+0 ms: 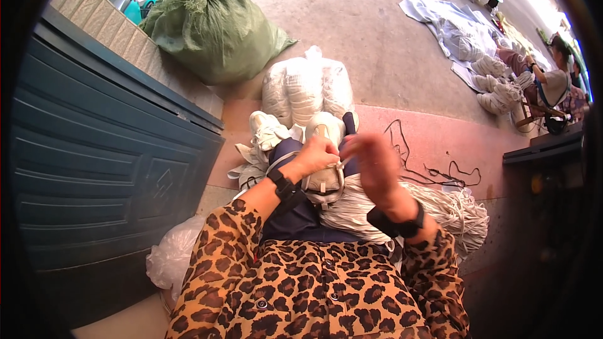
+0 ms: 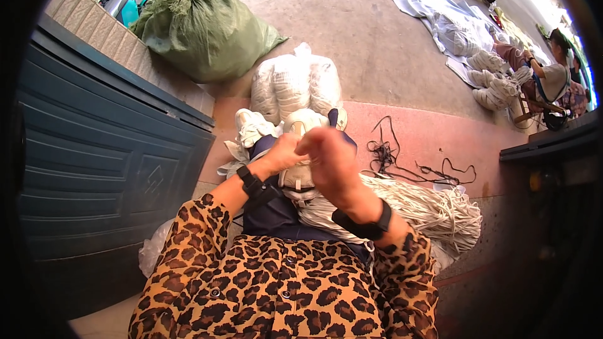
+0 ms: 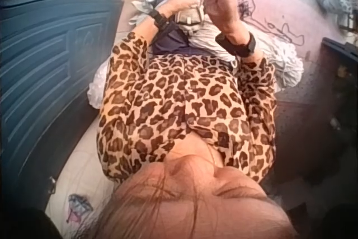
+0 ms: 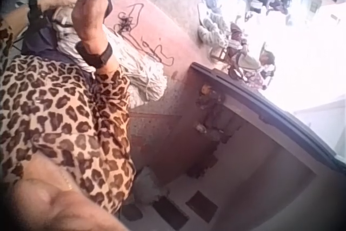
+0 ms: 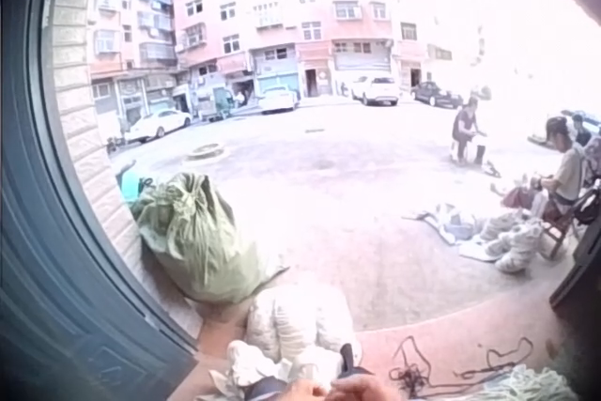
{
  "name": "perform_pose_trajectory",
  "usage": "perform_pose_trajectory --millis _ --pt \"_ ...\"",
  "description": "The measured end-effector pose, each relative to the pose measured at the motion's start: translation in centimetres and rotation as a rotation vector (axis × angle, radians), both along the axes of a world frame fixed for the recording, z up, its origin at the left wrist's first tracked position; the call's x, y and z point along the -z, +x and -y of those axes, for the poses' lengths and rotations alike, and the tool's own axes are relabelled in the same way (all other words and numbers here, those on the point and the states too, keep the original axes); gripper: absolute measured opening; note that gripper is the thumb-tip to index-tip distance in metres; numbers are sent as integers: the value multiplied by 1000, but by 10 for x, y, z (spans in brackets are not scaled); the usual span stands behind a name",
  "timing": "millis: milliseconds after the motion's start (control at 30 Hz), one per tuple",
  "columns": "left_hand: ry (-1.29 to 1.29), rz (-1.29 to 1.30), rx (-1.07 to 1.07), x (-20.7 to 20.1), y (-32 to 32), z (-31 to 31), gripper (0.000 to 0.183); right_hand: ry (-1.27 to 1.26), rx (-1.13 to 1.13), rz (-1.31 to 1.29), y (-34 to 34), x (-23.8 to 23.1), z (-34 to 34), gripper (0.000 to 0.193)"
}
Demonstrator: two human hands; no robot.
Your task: Lacing up a pair of white athletic shoes.
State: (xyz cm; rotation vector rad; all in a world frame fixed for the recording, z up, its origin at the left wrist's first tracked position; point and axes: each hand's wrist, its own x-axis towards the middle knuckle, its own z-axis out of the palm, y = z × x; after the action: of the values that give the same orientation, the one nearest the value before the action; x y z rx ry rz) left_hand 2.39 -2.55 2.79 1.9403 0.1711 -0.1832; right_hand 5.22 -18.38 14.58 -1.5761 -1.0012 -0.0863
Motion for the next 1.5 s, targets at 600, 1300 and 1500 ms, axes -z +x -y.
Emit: perform_pose_trajectory --millis 600,1300,1500 --pt "873 418 175 10 -56 -53 3 -581 -163 -837 -14 97 -2 17" --pt "596 161 -192 17 -83 -36 12 -908 -185 -88 -34 115 -23 15" --pt "473 -8 -220 15 -71 -25 12 344 -550 -1168 22 -46 34 19"
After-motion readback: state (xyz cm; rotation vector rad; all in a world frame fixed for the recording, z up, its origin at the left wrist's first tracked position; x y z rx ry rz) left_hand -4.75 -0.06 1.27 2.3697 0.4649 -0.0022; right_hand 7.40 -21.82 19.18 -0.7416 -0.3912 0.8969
